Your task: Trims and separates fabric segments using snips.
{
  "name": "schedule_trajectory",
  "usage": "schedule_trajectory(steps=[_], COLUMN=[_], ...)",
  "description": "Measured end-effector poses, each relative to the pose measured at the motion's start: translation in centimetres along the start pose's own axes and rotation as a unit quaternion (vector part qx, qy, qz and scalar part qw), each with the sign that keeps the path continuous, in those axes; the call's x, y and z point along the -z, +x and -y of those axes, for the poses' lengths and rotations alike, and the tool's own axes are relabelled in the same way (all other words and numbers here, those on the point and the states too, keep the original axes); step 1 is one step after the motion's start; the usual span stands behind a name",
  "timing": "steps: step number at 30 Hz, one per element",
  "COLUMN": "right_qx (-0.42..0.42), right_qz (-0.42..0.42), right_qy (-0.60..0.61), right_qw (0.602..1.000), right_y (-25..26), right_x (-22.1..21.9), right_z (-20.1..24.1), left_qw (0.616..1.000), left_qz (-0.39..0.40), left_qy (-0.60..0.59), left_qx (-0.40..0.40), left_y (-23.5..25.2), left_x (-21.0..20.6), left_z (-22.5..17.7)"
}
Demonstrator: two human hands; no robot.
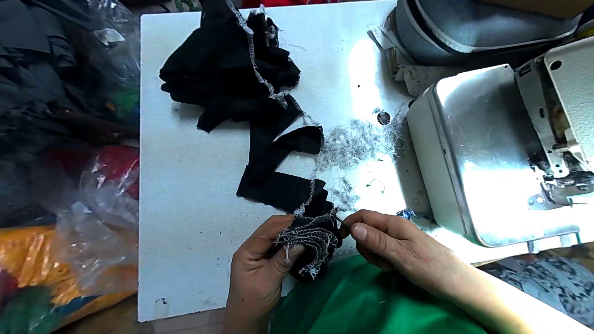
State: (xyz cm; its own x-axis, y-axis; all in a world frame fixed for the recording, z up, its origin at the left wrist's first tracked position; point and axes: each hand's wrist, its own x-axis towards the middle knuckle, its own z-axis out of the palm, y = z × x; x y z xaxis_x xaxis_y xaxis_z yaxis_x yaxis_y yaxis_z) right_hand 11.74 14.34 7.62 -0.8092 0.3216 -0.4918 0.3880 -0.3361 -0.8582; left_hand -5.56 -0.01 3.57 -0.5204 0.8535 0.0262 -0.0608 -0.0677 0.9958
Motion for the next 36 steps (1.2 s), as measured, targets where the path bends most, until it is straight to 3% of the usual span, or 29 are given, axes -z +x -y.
schedule_trajectory(steps=[7,10,14,19,23,28,31,36], right_qx=[-0.033,-0.037,0.032,0.045,0.080,0.177,0.170,0.134], right_qz=[0.019,0.006,-0.045,-0.121,-0.170,-0.019,0.070,0.138], right_qy=[0.002,0.003,-0.001,0.026,-0.087,-0.235,-0.259,-0.264], right_qw=[0.999,0.999,0.998,0.991,0.978,0.956,0.948,0.945], right_y=[-0.3,0.1,0.5,0.6,0.5,-0.1,0.2,0.8], right_x=[0.3,0.1,-0.1,0.5,1.5,2.1,2.2,2.7], right_z=[-0.2,0.0,-0.2,0.0,-0.1,0.6,0.8,0.9], left_qw=[0.997,0.999,0.998,0.998,0.990,0.981,0.977,0.971], left_qz=[-0.049,-0.010,0.047,0.060,0.125,0.160,0.170,0.193], left_qy=[-0.053,-0.050,-0.028,-0.002,0.020,0.056,0.069,0.082], left_qx=[0.002,-0.002,-0.004,-0.018,-0.064,-0.098,-0.112,-0.118], left_y=[0.3,0.2,0.0,-0.1,-0.2,-0.6,-0.6,-0.5], left_x=[-0.1,0.0,0.3,1.1,1.9,2.0,1.9,1.9], left_z=[-0.4,-0.2,0.2,0.6,0.9,0.8,0.7,0.3])
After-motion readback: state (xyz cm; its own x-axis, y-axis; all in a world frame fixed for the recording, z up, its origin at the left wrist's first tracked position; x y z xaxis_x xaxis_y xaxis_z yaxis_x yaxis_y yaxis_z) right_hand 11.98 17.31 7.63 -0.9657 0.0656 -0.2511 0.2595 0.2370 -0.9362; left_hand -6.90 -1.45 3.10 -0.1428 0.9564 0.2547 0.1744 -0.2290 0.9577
